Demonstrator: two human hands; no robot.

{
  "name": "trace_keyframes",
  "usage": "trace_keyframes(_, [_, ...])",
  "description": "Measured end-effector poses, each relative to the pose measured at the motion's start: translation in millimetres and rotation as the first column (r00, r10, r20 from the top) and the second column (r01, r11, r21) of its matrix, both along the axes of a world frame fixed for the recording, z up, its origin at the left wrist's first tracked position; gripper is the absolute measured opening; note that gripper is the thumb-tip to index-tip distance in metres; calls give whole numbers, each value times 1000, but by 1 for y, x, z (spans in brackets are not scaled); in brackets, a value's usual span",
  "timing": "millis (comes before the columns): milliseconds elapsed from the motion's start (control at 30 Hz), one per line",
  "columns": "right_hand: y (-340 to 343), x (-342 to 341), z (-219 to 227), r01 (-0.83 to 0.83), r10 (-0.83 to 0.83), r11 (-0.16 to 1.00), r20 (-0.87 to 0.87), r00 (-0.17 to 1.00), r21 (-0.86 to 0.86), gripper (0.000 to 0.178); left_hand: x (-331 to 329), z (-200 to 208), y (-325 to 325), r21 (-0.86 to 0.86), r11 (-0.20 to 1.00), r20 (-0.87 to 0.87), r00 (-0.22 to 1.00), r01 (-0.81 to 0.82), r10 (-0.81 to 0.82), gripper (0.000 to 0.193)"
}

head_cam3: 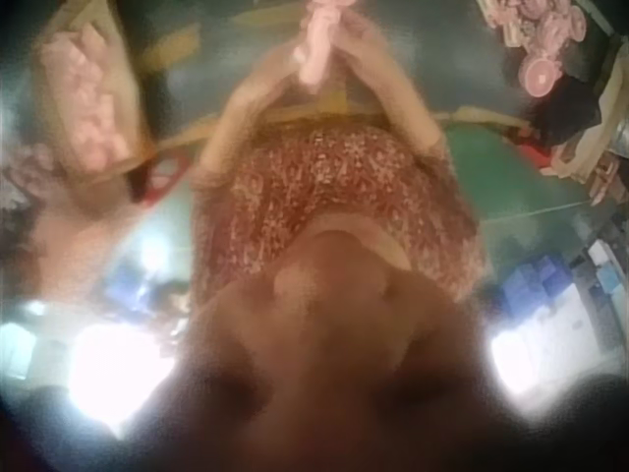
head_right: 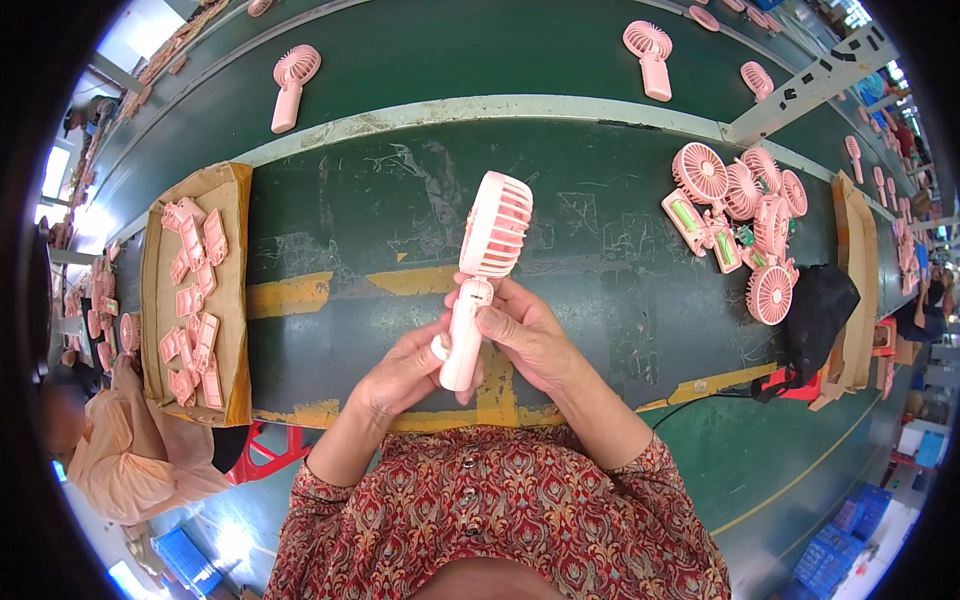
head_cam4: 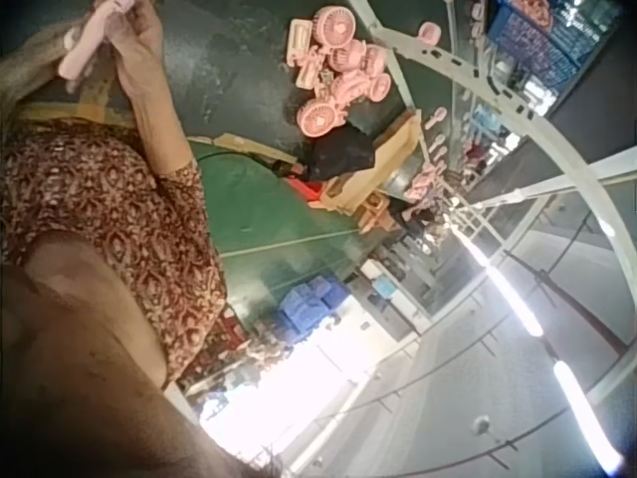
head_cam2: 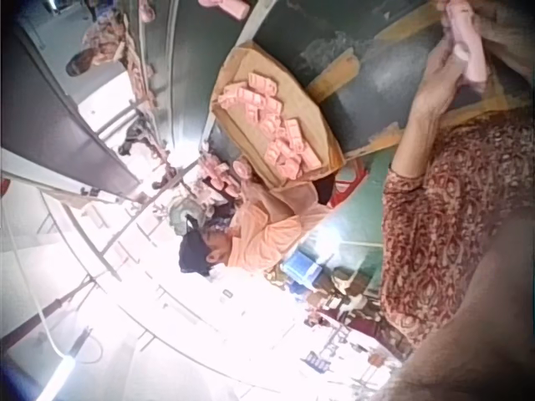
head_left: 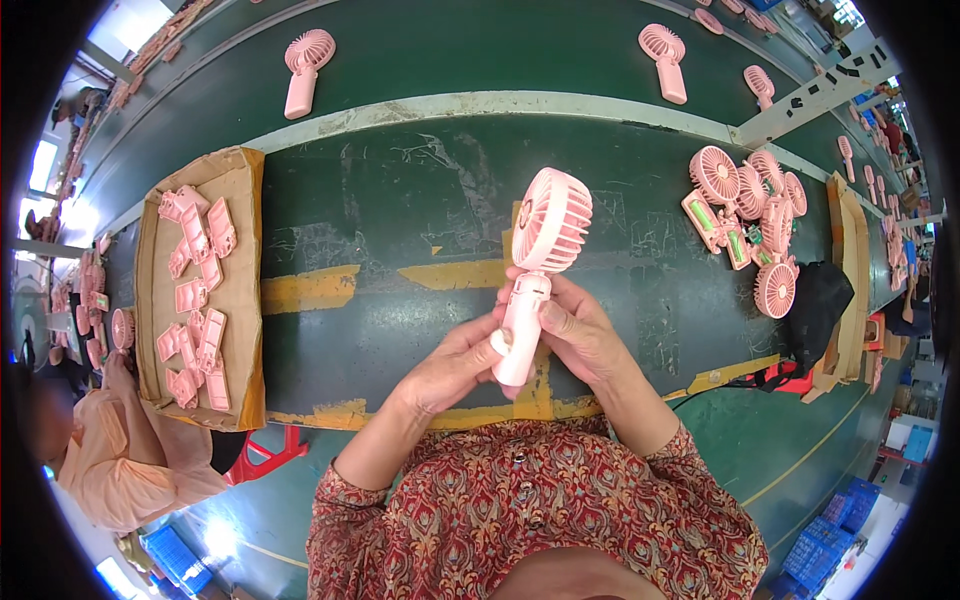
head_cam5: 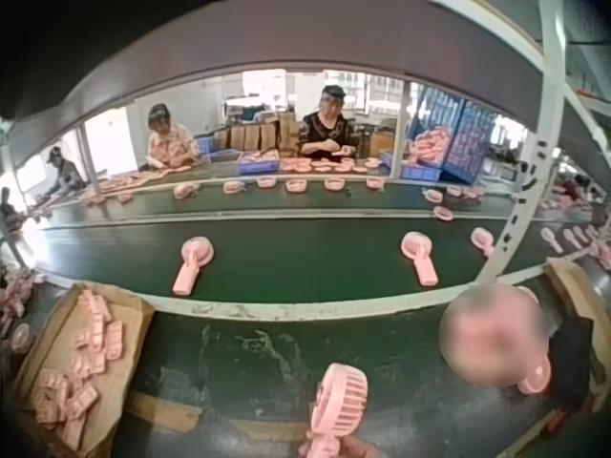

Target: The person assembles a handheld fan by placing a circuit board and battery into the handle, fitting the back cover, and pressing the power button to test it. After testing, the person attaches the fan head to the handle and places the finished product on the assembly line.

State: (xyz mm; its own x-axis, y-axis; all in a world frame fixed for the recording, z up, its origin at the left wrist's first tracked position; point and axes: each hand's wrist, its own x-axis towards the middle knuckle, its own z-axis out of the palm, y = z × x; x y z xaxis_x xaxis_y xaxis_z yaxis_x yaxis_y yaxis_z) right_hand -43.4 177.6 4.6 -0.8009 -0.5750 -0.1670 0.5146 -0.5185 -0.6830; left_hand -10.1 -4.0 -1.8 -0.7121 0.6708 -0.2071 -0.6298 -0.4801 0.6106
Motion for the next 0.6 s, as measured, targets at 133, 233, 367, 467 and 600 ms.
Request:
trace_keyframes(133, [-2,8,-1,106,-103,974,-22,994,200,55,-4,22,11,-597,796,-263,962,-97,-80,36])
trace_keyframes(233, [-4,14,7,192,-173,947,-94,980,258,47,2,17,22,-734,652,-344,932,-190,-116,35])
trace_keyframes(367, [0,12,-1,246,-226,904,-98,969,350,39,-9,13,32,-741,658,-285,949,-131,-132,28])
trace_keyframes(467, [8,-14,-12,236,-128,856,-254,959,461,37,-34,24,32,-836,535,-279,935,-124,-220,21])
trace_keyframes(600, [73,-41,24,677,3,220,-694,720,702,39,-85,31,29,-719,659,-404,904,-218,-142,16])
